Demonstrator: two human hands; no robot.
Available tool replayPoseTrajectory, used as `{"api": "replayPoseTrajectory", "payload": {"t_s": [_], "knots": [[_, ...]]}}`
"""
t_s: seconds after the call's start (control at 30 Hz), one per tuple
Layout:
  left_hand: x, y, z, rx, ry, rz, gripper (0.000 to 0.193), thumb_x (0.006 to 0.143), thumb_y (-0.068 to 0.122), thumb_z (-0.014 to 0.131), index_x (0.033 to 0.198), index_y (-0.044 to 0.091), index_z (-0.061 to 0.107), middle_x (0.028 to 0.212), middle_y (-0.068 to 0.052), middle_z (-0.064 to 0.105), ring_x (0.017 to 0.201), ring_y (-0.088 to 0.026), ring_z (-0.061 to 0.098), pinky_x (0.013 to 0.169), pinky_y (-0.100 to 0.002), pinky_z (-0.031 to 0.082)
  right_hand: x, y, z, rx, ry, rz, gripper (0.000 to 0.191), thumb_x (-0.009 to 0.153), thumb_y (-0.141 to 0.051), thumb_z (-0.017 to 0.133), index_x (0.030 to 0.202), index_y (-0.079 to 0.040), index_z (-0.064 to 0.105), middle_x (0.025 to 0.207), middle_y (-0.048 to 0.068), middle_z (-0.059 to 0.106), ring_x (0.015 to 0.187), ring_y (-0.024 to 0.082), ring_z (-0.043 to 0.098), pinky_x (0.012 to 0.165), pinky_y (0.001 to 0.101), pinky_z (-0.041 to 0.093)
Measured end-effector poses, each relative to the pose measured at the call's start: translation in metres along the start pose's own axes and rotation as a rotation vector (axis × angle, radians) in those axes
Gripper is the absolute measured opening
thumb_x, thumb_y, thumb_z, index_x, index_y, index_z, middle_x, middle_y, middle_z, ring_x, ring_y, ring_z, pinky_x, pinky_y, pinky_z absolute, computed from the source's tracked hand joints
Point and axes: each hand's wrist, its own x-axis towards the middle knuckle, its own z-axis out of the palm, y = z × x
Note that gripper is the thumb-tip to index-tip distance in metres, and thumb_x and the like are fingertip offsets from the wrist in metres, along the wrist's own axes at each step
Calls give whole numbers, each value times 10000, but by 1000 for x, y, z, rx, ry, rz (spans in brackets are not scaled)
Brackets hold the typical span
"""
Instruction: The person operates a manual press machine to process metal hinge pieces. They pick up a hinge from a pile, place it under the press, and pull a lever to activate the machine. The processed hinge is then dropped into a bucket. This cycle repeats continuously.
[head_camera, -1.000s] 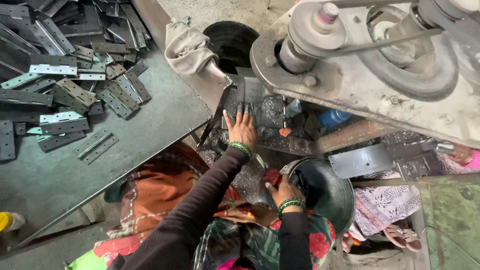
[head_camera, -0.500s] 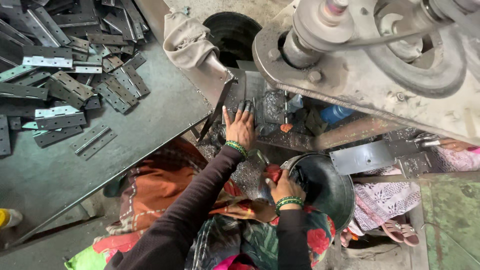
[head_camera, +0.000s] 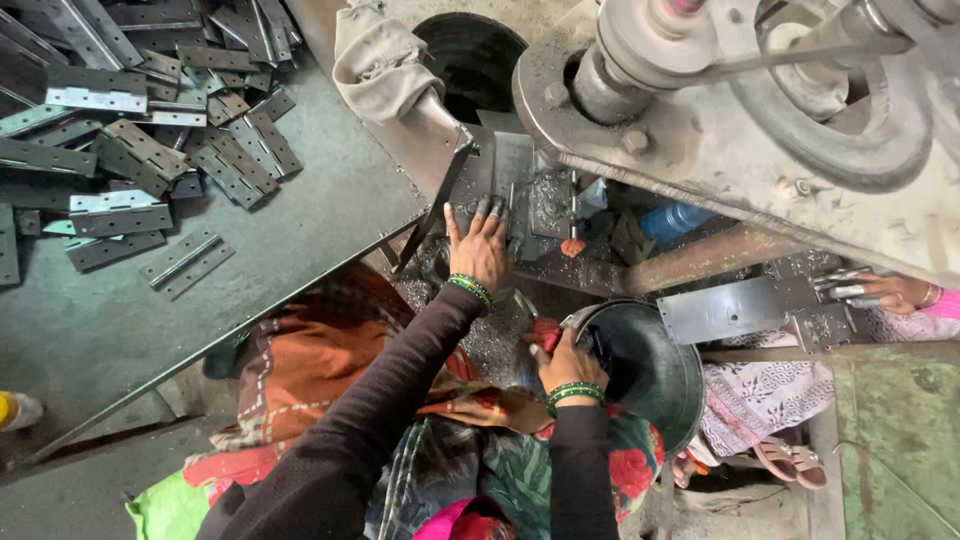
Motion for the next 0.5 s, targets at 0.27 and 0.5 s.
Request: {"api": "replayPoseTrajectory", "payload": {"t_s": [0.27,0.5], "knots": [[-3,3,-24,-81,-56,-13,527,920,279,569,1390,42,579,1529,-104,503,1522,-258,324,1187,-732,-46,7,-6,83,273,262,-161,744,825,-490,714,1371,-142,347,1270,288,613,1090,496,631,848,575,525],[4,-8,-13,-14,-54,41,483,948,208,480,1399,69,584,1505,-98,540,1500,-267,359,1203,-698,-57,6,1,22,109,38,-90,707,893,-538,674,1396,-142,373,1159,257,678,1030,481,675,849,577,538]]}}
